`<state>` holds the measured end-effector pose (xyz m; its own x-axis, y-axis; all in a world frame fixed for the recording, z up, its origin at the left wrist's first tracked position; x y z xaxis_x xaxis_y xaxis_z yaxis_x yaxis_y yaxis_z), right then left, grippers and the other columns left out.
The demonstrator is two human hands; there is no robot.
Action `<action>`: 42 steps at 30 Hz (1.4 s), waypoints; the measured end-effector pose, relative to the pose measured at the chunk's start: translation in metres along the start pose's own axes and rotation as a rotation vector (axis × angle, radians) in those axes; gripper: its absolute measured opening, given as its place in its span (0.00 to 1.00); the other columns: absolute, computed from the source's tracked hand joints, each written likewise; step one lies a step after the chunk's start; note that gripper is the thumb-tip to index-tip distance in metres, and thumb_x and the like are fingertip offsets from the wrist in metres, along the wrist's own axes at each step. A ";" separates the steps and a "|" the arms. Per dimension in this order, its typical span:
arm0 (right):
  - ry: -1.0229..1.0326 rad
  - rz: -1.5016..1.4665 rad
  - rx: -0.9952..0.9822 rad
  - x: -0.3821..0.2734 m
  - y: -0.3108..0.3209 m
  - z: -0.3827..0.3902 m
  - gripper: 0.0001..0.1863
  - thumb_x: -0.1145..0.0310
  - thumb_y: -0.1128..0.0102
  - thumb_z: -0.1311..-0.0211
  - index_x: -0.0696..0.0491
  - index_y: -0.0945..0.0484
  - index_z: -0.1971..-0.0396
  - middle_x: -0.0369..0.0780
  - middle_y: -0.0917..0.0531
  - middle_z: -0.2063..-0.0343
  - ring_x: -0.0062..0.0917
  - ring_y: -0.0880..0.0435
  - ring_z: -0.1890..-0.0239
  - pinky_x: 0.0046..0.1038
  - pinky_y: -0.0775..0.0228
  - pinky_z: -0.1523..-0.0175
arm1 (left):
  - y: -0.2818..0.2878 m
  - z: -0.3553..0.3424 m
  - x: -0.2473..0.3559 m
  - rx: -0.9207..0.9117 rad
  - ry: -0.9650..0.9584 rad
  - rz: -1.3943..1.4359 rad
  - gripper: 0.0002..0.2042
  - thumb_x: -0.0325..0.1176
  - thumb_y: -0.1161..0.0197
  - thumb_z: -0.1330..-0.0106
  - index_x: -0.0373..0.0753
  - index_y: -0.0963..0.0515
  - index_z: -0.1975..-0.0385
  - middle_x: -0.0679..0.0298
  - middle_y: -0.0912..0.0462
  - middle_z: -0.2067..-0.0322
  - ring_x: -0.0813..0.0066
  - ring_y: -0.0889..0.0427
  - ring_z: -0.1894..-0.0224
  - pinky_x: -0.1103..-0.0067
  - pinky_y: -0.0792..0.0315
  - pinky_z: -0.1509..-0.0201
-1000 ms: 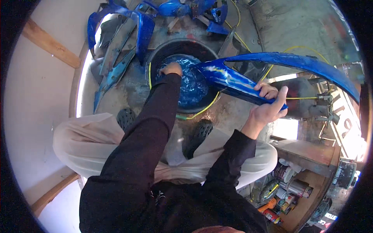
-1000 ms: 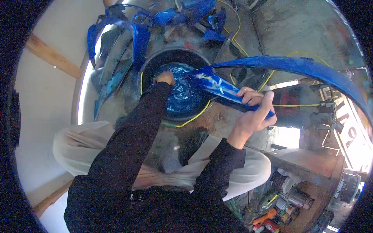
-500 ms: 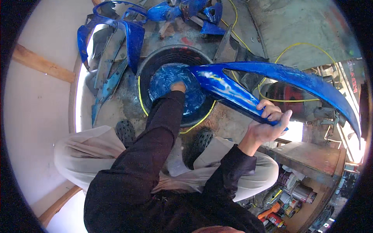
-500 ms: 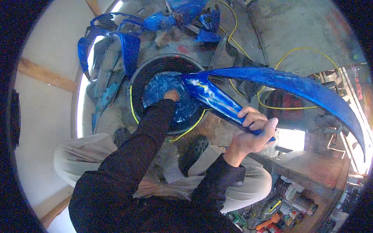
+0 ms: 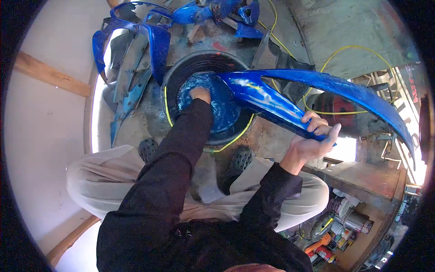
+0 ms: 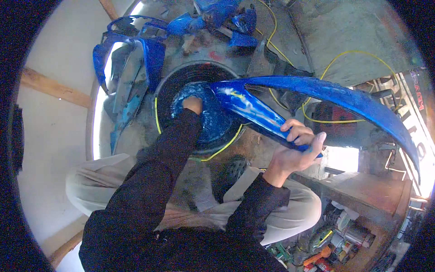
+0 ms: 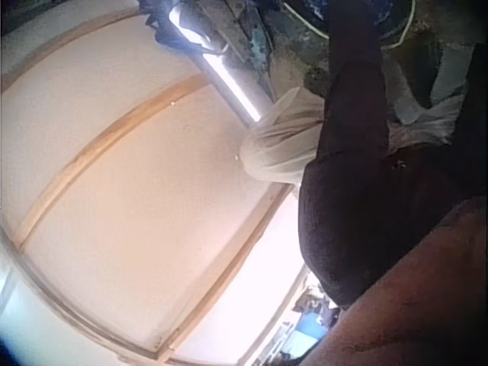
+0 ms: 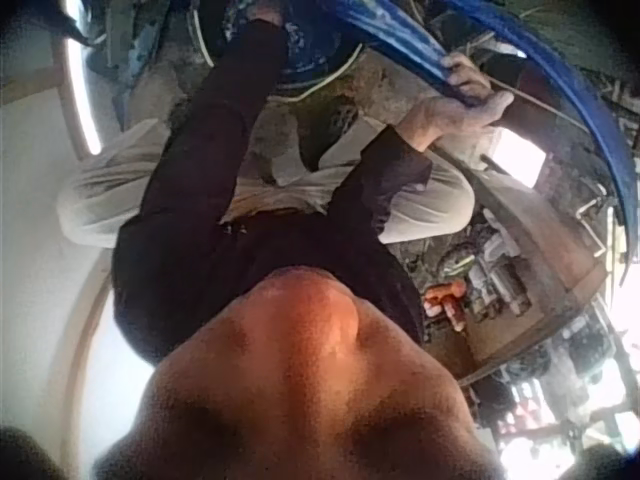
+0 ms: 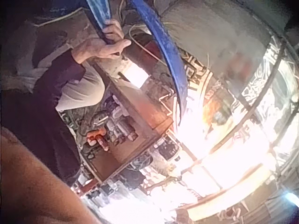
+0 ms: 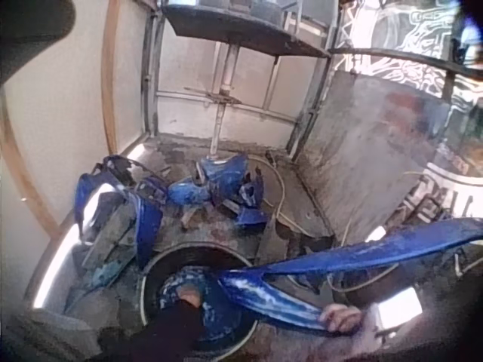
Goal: The person sands a motorcycle fairing with a sanding block, dips it into a bucket of water, and sands the fairing again.
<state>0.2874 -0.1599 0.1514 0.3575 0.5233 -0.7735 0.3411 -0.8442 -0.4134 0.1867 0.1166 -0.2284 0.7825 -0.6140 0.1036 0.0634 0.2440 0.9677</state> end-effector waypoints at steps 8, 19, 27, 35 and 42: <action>0.033 -0.105 -0.012 -0.015 -0.021 0.006 0.28 0.58 0.56 0.22 0.52 0.38 0.88 0.44 0.31 0.89 0.39 0.26 0.84 0.40 0.28 0.70 | 0.147 0.057 -0.002 -0.021 0.016 0.174 0.12 0.33 0.34 0.36 0.41 0.14 0.54 0.54 0.13 0.51 0.52 0.14 0.47 0.58 0.19 0.47; 0.047 -0.187 -0.045 -0.050 -0.046 0.021 0.28 0.59 0.54 0.23 0.52 0.38 0.88 0.46 0.30 0.89 0.39 0.26 0.84 0.42 0.28 0.70 | 0.135 0.132 -0.029 -0.169 0.219 1.725 0.14 0.28 0.49 0.29 0.23 0.29 0.50 0.49 0.19 0.54 0.56 0.14 0.58 0.60 0.12 0.67; 0.073 -0.212 -0.047 -0.051 -0.036 0.024 0.27 0.56 0.53 0.24 0.51 0.39 0.86 0.43 0.32 0.89 0.35 0.29 0.84 0.42 0.28 0.71 | 0.154 0.164 0.008 -0.104 0.198 2.305 0.19 0.46 0.50 0.20 0.38 0.29 0.42 0.55 0.21 0.49 0.56 0.17 0.49 0.57 0.16 0.51; 0.005 -0.275 -0.014 -0.056 -0.029 0.022 0.28 0.53 0.55 0.23 0.49 0.38 0.86 0.44 0.31 0.89 0.35 0.28 0.82 0.39 0.29 0.69 | 0.205 0.173 0.028 -0.083 -0.057 2.304 0.19 0.53 0.40 0.26 0.48 0.27 0.45 0.66 0.25 0.48 0.66 0.21 0.47 0.59 0.19 0.51; 0.047 -0.382 -0.044 -0.075 -0.001 0.004 0.29 0.51 0.56 0.22 0.46 0.36 0.88 0.40 0.28 0.88 0.35 0.25 0.78 0.38 0.29 0.62 | 0.245 0.185 0.033 0.008 -0.154 2.309 0.14 0.49 0.37 0.26 0.47 0.27 0.54 0.69 0.22 0.54 0.71 0.19 0.53 0.62 0.19 0.57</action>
<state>0.2569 -0.1990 0.2079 0.2364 0.8047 -0.5445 0.4941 -0.5821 -0.6458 0.1129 0.0172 0.0548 -0.5169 0.5536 0.6529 -0.5502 0.3694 -0.7489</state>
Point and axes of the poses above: each hand's wrist, its own z-axis away from the middle knuckle, its own y-axis out of the back of the hand, x = y × z, the point moved 4 cm from there along -z, towards the middle knuckle
